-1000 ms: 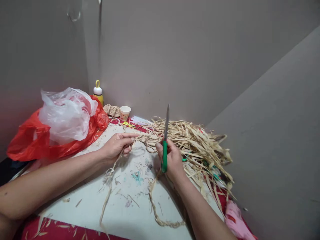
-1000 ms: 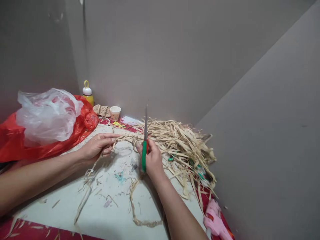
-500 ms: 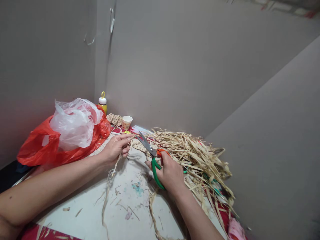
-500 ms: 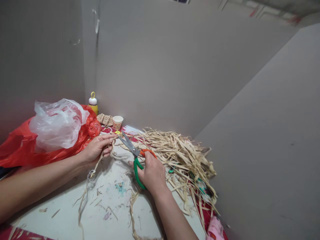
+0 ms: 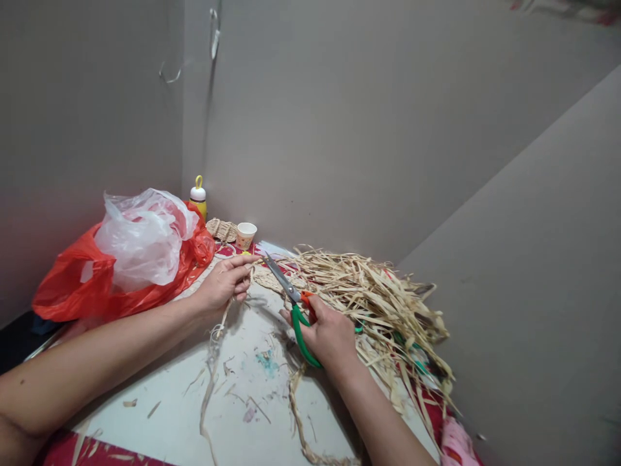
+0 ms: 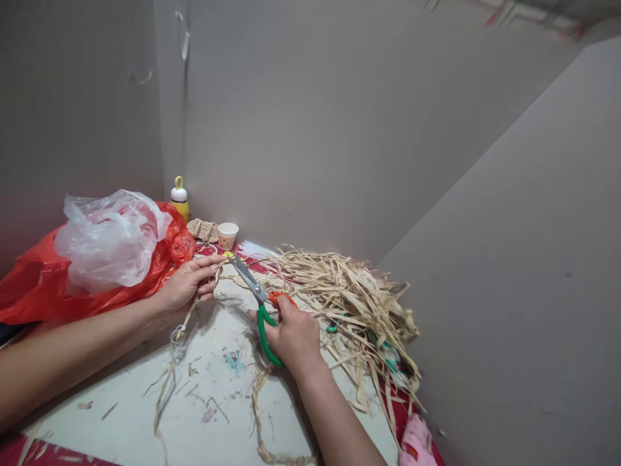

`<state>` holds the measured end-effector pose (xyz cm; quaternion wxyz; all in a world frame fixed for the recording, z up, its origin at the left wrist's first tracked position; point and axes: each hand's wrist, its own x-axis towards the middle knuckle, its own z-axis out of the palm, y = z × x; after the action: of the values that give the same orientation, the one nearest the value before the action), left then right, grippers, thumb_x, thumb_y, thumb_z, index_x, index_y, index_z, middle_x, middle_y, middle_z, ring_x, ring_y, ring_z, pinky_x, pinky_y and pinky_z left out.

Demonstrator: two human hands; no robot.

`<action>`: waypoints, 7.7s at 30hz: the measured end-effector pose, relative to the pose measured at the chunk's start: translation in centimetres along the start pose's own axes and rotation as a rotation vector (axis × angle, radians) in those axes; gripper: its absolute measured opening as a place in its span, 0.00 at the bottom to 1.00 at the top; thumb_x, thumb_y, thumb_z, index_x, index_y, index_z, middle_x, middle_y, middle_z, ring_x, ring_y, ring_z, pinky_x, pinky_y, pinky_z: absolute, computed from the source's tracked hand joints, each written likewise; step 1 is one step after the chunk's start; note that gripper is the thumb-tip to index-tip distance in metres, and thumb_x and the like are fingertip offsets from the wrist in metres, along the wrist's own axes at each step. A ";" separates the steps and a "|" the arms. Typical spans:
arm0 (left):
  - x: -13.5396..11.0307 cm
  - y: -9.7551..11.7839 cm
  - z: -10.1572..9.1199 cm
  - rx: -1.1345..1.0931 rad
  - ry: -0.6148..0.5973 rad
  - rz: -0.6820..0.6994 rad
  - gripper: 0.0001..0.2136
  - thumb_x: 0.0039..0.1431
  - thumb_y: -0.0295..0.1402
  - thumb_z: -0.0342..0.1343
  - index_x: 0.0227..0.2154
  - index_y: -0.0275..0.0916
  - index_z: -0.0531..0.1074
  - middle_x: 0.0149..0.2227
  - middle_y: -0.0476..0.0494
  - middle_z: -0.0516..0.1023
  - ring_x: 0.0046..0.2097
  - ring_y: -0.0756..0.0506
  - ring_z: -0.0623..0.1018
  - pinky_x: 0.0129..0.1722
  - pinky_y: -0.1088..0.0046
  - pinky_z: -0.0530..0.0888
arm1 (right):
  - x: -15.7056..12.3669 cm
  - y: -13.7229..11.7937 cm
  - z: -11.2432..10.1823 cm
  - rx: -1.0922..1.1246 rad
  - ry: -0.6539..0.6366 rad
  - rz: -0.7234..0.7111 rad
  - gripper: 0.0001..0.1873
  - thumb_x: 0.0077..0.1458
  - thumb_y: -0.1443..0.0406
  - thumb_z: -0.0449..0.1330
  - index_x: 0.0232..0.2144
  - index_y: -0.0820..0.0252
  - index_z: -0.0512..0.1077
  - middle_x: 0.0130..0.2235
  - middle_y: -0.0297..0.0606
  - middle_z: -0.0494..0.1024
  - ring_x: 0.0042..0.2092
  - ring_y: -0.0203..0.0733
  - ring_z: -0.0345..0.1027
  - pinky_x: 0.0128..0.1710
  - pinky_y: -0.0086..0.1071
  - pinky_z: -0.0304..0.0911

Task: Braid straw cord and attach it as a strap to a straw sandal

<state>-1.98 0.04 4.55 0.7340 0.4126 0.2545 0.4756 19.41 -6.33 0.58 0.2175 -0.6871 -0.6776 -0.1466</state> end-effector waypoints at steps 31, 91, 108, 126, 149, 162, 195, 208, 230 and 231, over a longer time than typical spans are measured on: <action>0.3 0.4 -0.3 -0.089 0.008 -0.033 0.07 0.54 0.22 0.54 0.36 0.33 0.72 0.24 0.54 0.62 0.16 0.60 0.54 0.13 0.86 0.54 | -0.1 0.4 0.3 0.020 0.070 -0.034 0.18 0.51 0.48 0.55 0.29 0.55 0.75 0.19 0.33 0.74 0.22 0.39 0.68 0.25 0.28 0.48; 0.7 0.5 -0.5 -0.012 0.241 0.035 0.07 0.51 0.22 0.58 0.35 0.32 0.77 0.30 0.42 0.78 0.27 0.52 0.76 0.23 0.80 0.72 | -0.1 0.6 0.5 0.010 0.059 -0.113 0.17 0.52 0.50 0.55 0.29 0.57 0.68 0.19 0.31 0.71 0.21 0.40 0.67 0.23 0.29 0.45; 0.7 1.0 -0.5 -0.070 0.234 -0.010 0.08 0.52 0.17 0.55 0.32 0.33 0.75 0.24 0.48 0.74 0.23 0.55 0.72 0.23 0.83 0.71 | 0.1 0.5 0.1 -0.138 0.157 -0.256 0.16 0.54 0.52 0.54 0.29 0.60 0.67 0.24 0.37 0.76 0.30 0.43 0.71 0.34 0.33 0.52; 0.4 0.8 -0.3 -0.072 0.160 -0.006 0.11 0.48 0.17 0.58 0.36 0.32 0.74 0.31 0.45 0.76 0.27 0.53 0.76 0.24 0.80 0.73 | 0.1 0.6 0.4 -0.135 0.155 -0.210 0.14 0.54 0.54 0.55 0.29 0.58 0.68 0.23 0.35 0.76 0.29 0.42 0.71 0.34 0.33 0.51; 0.4 0.5 -0.5 -0.031 0.057 -0.059 0.15 0.47 0.16 0.60 0.40 0.33 0.75 0.35 0.44 0.77 0.32 0.53 0.77 0.30 0.80 0.75 | -0.2 0.7 0.8 -0.104 0.161 -0.083 0.19 0.53 0.49 0.54 0.29 0.57 0.73 0.16 0.33 0.72 0.20 0.39 0.66 0.24 0.30 0.45; 1.2 0.7 -1.1 -0.104 0.109 -0.111 0.09 0.52 0.16 0.56 0.36 0.31 0.73 0.29 0.44 0.77 0.29 0.51 0.78 0.26 0.81 0.74 | -0.1 0.9 1.1 -0.181 0.051 -0.088 0.19 0.54 0.48 0.52 0.31 0.56 0.73 0.19 0.35 0.76 0.22 0.43 0.70 0.23 0.31 0.42; -2.3 -3.3 1.2 0.112 -0.284 -0.423 0.11 0.43 0.27 0.67 0.31 0.35 0.73 0.25 0.46 0.76 0.26 0.51 0.75 0.29 0.74 0.68 | -0.3 -3.4 -1.1 1.383 -0.018 0.485 0.18 0.44 0.57 0.66 0.31 0.56 0.61 0.19 0.23 0.65 0.19 0.31 0.58 0.18 0.25 0.56; 0.5 -0.4 -0.5 0.143 0.133 -0.093 0.12 0.38 0.27 0.68 0.29 0.34 0.76 0.28 0.43 0.79 0.25 0.54 0.72 0.19 0.83 0.59 | 0.6 0.0 -0.8 0.814 -0.016 0.264 0.20 0.39 0.50 0.66 0.24 0.56 0.64 0.20 0.27 0.63 0.23 0.35 0.57 0.24 0.29 0.50; 0.8 -0.2 -1.1 0.302 0.116 0.083 0.10 0.39 0.28 0.65 0.29 0.35 0.77 0.24 0.49 0.74 0.25 0.53 0.70 0.24 0.78 0.66 | 0.4 1.1 0.0 -0.122 0.154 -0.252 0.15 0.52 0.53 0.56 0.32 0.60 0.68 0.28 0.38 0.77 0.32 0.45 0.71 0.35 0.34 0.54; 0.7 -0.2 -1.1 0.311 0.108 0.080 0.09 0.40 0.28 0.65 0.29 0.36 0.77 0.24 0.49 0.74 0.26 0.53 0.70 0.24 0.78 0.66 | 0.4 1.2 0.0 -0.125 0.161 -0.252 0.16 0.52 0.53 0.57 0.31 0.60 0.68 0.27 0.38 0.77 0.32 0.45 0.71 0.35 0.33 0.54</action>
<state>-2.40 1.05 3.84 0.6270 0.5048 0.3477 0.4807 20.58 -5.97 0.63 0.2079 -0.5947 -0.7284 -0.2692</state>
